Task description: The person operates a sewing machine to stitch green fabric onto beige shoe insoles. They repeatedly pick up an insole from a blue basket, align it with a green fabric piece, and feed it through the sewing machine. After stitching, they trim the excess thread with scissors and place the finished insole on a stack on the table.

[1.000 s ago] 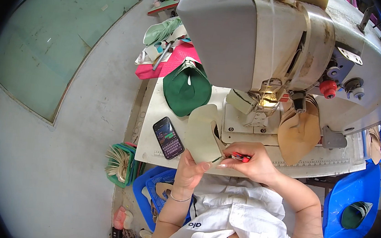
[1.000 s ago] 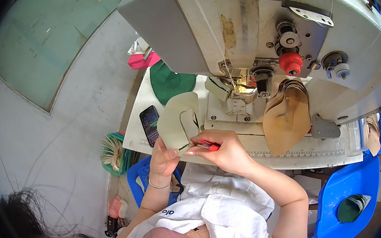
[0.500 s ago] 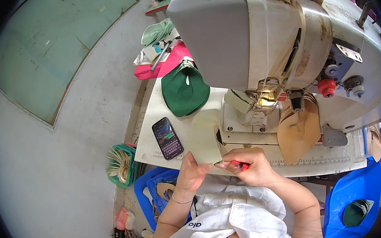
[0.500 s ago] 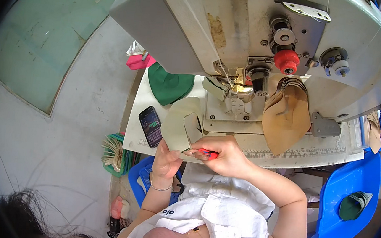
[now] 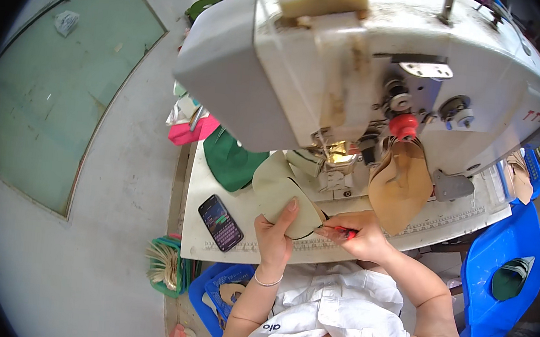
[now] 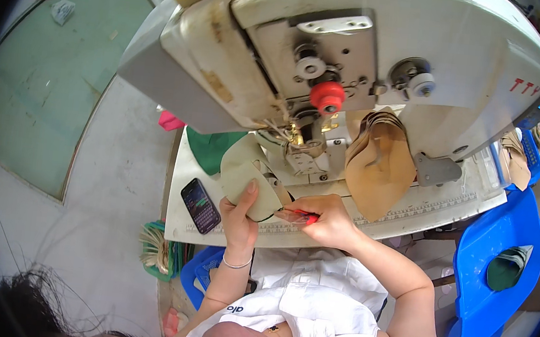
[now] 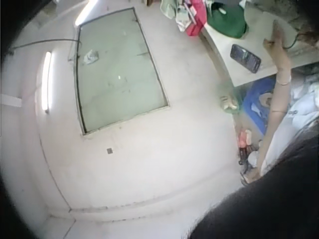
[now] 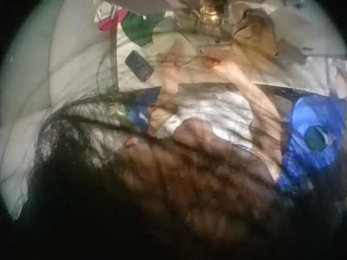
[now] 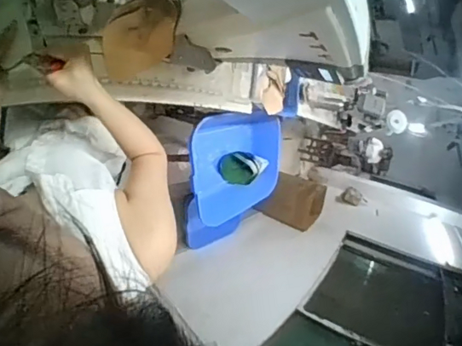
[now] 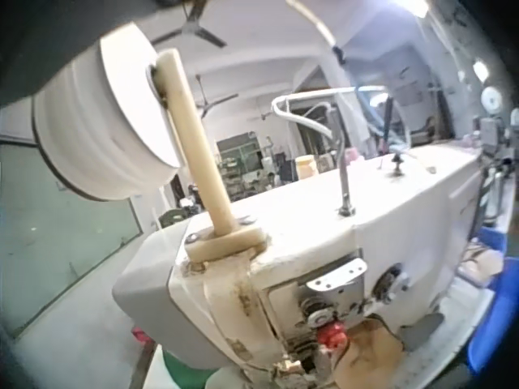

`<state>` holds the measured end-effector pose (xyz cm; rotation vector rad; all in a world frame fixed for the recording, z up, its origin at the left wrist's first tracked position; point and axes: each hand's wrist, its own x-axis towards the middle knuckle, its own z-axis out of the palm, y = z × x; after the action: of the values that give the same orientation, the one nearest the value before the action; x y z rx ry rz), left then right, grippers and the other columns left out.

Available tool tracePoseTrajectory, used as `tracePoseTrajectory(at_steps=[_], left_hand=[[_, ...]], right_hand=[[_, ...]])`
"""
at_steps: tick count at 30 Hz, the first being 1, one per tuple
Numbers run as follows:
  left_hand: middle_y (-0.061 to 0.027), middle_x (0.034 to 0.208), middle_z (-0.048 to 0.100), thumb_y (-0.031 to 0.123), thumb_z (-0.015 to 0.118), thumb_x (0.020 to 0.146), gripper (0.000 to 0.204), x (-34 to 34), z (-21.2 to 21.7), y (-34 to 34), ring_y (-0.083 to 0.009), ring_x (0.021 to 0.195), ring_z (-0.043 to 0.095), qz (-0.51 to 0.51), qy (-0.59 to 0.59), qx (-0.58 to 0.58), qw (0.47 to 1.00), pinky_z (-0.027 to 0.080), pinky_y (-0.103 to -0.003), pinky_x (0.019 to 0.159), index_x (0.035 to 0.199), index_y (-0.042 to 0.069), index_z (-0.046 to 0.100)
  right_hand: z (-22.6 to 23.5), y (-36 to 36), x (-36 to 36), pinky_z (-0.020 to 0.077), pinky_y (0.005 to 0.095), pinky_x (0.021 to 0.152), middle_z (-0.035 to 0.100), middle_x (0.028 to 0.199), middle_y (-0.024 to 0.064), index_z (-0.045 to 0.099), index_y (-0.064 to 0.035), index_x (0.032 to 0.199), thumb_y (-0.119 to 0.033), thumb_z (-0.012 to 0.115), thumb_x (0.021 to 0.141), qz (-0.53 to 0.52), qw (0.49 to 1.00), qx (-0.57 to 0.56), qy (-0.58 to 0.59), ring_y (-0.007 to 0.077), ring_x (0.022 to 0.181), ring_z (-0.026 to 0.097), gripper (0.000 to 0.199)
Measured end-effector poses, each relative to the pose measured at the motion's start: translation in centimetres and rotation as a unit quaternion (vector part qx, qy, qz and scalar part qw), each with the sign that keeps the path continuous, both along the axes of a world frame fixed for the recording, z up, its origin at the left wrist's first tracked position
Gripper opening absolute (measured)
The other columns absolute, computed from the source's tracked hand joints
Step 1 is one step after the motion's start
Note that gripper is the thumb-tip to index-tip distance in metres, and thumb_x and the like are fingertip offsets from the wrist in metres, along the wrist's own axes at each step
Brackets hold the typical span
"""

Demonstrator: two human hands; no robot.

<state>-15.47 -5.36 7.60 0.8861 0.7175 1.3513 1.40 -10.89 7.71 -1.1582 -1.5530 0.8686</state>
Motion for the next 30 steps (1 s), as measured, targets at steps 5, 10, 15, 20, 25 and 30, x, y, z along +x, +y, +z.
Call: tracePoseTrajectory(at_steps=[5,10,15,20,25,30], left_hand=[[-0.0074,0.104,0.064,0.010,0.066,0.085,0.026,2.8,-0.8,1.4,-0.0119,0.091,0.060,0.001,0.022,0.033,0.999,0.047,-0.025,0.079,0.106,-0.005,0.061],[-0.0052,0.099,0.064,0.009,0.065,0.086,0.020,4.9,0.2,3.1,-0.0098,0.086,0.059,0.000,0.034,0.037,0.999,0.047,-0.023,0.076,0.101,-0.005,0.063],[-0.0053,0.092,0.065,0.006,0.065,0.084,0.016,5.5,1.0,4.9,-0.0103,0.079,0.060,-0.008,0.048,0.029,0.998,0.047,-0.022,0.070,0.097,-0.003,0.063],[-0.0058,0.089,0.066,0.000,0.064,0.080,0.016,4.9,1.0,6.0,-0.0115,0.075,0.061,-0.042,0.041,0.026,0.998,0.048,-0.023,0.068,0.095,-0.004,0.063],[-0.0070,0.089,0.066,-0.002,0.063,0.078,0.017,4.8,1.6,6.1,-0.0127,0.075,0.062,-0.052,0.068,0.019,0.996,0.049,-0.024,0.066,0.095,-0.006,0.062],[-0.0083,0.090,0.066,-0.005,0.062,0.077,0.018,5.2,1.0,6.3,-0.0138,0.075,0.063,-0.025,0.058,0.015,0.998,0.049,-0.025,0.065,0.095,-0.007,0.061]], right_hand=[[0.0,0.7,1.6,0.0379,0.0224,0.051,0.059,0.060,0.0016,0.070,0.0004,0.087,-0.016,0.072,0.080,-0.060,0.996,-0.053,0.031,0.0044,0.057,0.043,0.018],[-1.2,2.2,2.4,0.0323,0.0215,0.048,0.051,0.057,-0.0040,0.070,-0.0005,0.090,-0.022,0.070,0.085,-0.082,0.993,-0.035,0.078,0.0028,0.055,0.037,0.022],[-0.6,3.1,2.2,0.0280,0.0214,0.047,0.045,0.057,-0.0058,0.070,0.0004,0.089,-0.021,0.068,0.086,-0.099,0.987,-0.032,0.124,0.0023,0.055,0.033,0.021],[-0.2,3.1,1.8,0.0279,0.0211,0.047,0.045,0.057,-0.0061,0.069,0.0014,0.088,-0.019,0.069,0.086,-0.112,0.982,-0.027,0.147,0.0021,0.055,0.033,0.021],[-0.9,3.2,1.6,0.0277,0.0213,0.047,0.045,0.057,-0.0057,0.069,0.0017,0.087,-0.018,0.069,0.085,-0.124,0.981,-0.012,0.148,0.0020,0.055,0.033,0.020],[-0.6,3.1,1.6,0.0279,0.0218,0.047,0.045,0.056,-0.0047,0.069,0.0016,0.087,-0.017,0.069,0.085,-0.136,0.981,-0.013,0.137,0.0021,0.055,0.034,0.019]])
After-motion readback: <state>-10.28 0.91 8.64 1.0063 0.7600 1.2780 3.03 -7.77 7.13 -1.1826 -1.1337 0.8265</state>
